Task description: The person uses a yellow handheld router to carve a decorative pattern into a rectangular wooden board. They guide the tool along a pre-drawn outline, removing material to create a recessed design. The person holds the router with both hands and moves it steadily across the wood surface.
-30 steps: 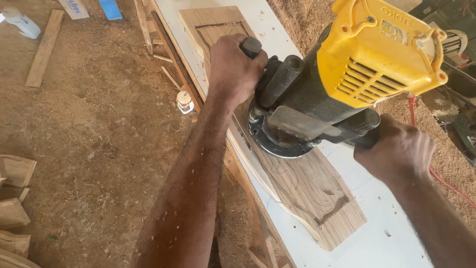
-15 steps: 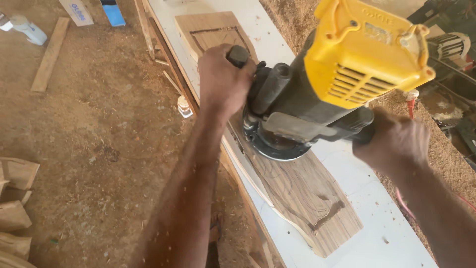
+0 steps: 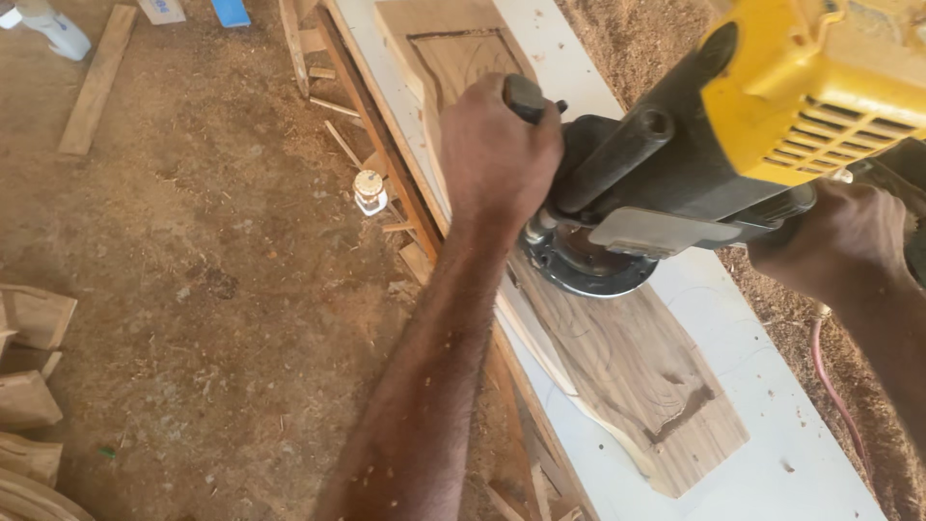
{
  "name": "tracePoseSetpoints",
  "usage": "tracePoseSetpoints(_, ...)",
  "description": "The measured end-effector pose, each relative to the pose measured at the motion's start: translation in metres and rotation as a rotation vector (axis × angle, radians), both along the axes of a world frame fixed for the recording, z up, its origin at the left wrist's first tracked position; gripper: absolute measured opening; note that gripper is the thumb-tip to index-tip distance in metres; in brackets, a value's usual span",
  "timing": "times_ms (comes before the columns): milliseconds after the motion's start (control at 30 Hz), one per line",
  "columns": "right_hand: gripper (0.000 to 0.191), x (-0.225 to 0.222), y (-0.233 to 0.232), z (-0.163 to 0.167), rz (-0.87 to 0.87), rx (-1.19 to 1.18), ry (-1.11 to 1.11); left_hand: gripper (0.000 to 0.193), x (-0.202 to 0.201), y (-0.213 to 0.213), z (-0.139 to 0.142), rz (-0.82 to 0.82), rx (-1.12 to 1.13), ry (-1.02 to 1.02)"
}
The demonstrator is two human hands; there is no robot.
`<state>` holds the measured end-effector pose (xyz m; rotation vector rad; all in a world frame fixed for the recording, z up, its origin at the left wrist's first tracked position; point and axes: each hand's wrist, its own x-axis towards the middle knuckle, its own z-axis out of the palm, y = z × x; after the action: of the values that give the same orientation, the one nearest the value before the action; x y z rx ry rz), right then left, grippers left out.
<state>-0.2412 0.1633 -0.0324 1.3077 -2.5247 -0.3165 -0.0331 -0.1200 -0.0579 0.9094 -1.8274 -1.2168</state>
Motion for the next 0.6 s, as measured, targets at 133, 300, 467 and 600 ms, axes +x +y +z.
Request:
tracePoseSetpoints(133,0.024,-0.006,0.002,-0.002,0.119,-0.067,0.004,0.017,0.006,0.004,0.007,0.018,0.007,0.032)
tracePoseSetpoints(300,0.025,0.002,0.000,0.002,-0.016,0.019,0.015,0.019,0.007,0.000,0.013,-0.002,0.010,0.030)
tracePoseSetpoints(467,0.036,0.016,0.002,0.006,0.017,-0.017,0.052,0.019,0.005,-0.005,0.013,-0.045,0.022,0.013)
tracePoseSetpoints(600,0.045,0.025,-0.001,0.008,-0.103,0.027,0.058,0.016,0.005,-0.011,0.012,-0.088,0.002,0.010)
